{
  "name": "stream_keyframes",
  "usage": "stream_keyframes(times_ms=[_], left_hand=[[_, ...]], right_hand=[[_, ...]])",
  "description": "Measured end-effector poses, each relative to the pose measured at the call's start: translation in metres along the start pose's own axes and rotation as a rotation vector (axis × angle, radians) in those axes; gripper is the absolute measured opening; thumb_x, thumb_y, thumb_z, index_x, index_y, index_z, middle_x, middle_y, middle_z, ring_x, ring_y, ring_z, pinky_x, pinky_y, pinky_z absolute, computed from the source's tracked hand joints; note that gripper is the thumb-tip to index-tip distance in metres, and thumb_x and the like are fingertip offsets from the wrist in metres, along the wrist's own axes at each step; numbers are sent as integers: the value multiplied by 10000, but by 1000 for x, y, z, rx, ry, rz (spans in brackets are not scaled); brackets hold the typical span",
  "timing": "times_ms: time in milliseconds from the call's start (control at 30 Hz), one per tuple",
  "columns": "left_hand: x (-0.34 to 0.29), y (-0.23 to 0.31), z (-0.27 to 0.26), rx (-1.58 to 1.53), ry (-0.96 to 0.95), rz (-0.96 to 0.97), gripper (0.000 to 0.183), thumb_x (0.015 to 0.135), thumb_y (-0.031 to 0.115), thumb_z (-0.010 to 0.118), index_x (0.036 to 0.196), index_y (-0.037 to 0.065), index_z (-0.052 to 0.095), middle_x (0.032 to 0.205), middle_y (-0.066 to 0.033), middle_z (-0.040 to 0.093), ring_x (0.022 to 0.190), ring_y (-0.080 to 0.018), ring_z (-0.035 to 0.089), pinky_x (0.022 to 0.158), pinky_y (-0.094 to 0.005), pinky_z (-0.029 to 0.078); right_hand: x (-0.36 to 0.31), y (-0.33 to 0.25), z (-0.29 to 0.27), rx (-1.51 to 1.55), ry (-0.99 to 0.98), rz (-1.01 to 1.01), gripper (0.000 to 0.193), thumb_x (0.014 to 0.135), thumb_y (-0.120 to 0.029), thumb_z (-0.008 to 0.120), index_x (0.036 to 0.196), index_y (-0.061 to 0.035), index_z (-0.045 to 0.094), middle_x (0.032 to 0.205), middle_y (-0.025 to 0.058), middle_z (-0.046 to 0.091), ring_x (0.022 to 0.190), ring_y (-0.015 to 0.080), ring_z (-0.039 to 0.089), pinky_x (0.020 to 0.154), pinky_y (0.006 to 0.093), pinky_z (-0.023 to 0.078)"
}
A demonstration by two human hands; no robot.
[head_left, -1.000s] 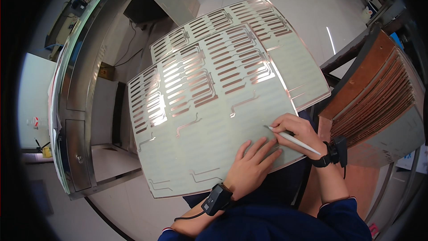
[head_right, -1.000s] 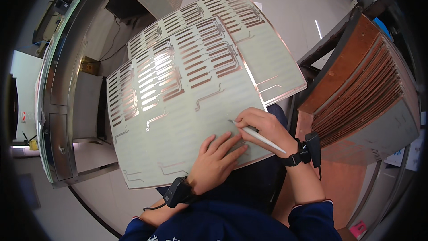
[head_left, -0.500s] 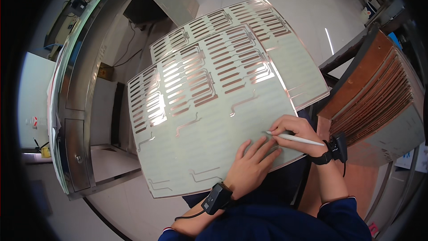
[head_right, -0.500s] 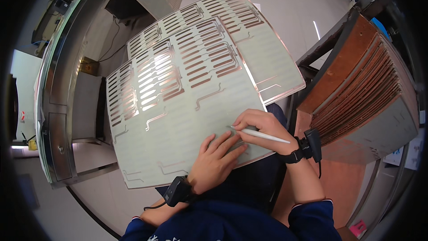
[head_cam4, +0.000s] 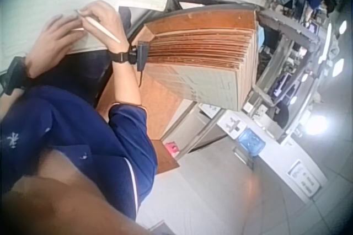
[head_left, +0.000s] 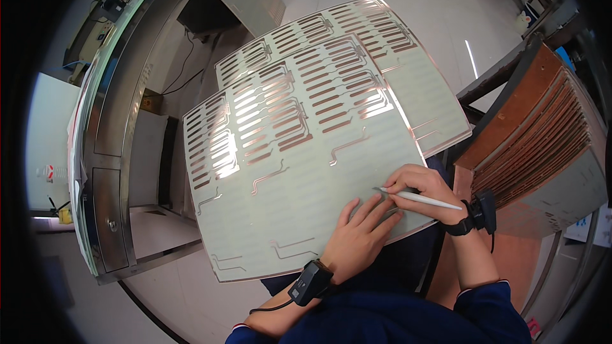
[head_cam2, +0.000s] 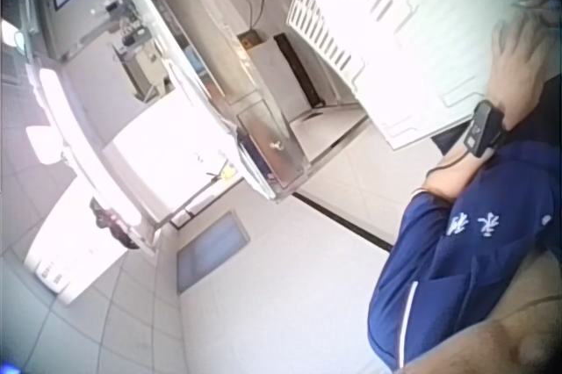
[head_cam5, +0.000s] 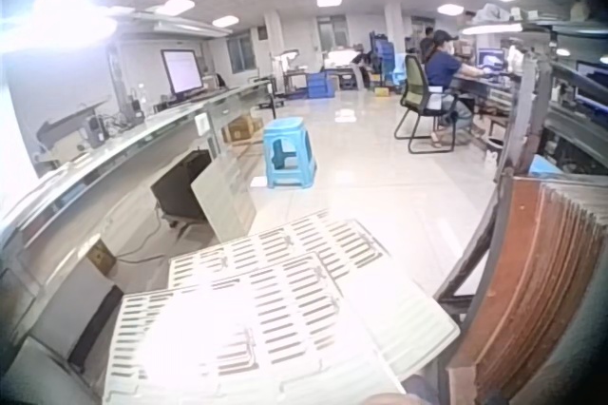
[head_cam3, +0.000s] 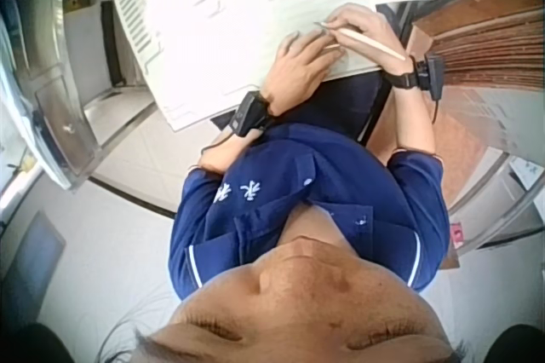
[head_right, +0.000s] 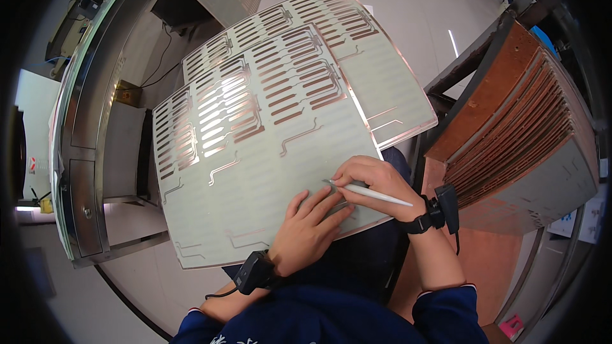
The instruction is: Using a pen or stylus to mark lines on large metal circuit-like sheets.
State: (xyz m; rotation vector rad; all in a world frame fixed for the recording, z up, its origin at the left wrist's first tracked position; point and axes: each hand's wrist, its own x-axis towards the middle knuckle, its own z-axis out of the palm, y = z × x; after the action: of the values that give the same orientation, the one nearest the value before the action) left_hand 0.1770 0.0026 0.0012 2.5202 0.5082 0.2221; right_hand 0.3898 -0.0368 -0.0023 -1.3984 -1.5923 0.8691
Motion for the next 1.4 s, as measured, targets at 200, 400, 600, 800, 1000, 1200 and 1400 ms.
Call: stream_keyframes(times_ms=[200, 400, 600, 800, 1000, 1200, 1400], left_hand=[[0, 1, 0, 9, -1, -2, 492, 819, 135, 676, 1296, 188, 568, 1387, -51, 486, 1345, -245, 396, 1105, -487, 267], [2, -26, -10, -287, 6, 6, 504, 842, 111, 646, 1333, 115, 532, 1402, -162, 460, 1351, -351, 371, 1103, -529, 262], [40, -44, -4, 360, 197, -312, 571, 882, 174, 594, 1398, 18, 408, 1484, -196, 354, 1379, -381, 318, 1105, -580, 243], [21, 63, 71, -337, -418, 558, 499, 909, 274, 589, 1328, 23, 486, 1457, -164, 402, 1382, -344, 333, 1114, -498, 318], [2, 35, 0, -826, -256, 218, 361, 935, 110, 561, 1294, 73, 551, 1348, -136, 538, 1258, -323, 497, 1042, -401, 420], [-74, -81, -67, 23, 444, -444, 422, 837, -19, 563, 1258, -4, 536, 1300, -216, 535, 1254, -388, 468, 1088, -443, 348], [-206, -159, -94, 272, 711, -932, 518, 902, 111, 581, 1371, -36, 418, 1365, -254, 468, 1291, -390, 423, 1076, -433, 341]], right_hand=[[-1, 2, 7, -37, 69, -46, 99, 779, -39, 697, 853, -22, 634, 904, 91, 660, 851, 248, 657, 732, 320, 524], [-9, 16, -1, -33, 222, -60, 121, 788, -8, 696, 891, -4, 635, 946, 85, 665, 834, 195, 656, 736, 293, 523], [-32, 27, -25, 353, 962, 206, 99, 903, -37, 637, 994, -5, 614, 892, 48, 642, 741, 78, 578, 675, 205, 484], [-44, 38, -23, 417, 1037, 219, 70, 921, -53, 623, 979, -15, 624, 886, 34, 636, 724, 68, 566, 633, 197, 458], [-67, 51, -35, 427, 1072, 217, 66, 918, 30, 583, 981, 12, 586, 892, 89, 629, 736, 109, 549, 694, 228, 445], [-64, 39, -27, 265, 910, 262, 57, 909, -12, 614, 962, 1, 597, 896, 56, 627, 759, 98, 561, 704, 233, 458], [-21, -14, 23, -24, 311, 94, 105, 784, -38, 697, 869, -19, 638, 868, 72, 657, 792, 157, 631, 704, 263, 496]])
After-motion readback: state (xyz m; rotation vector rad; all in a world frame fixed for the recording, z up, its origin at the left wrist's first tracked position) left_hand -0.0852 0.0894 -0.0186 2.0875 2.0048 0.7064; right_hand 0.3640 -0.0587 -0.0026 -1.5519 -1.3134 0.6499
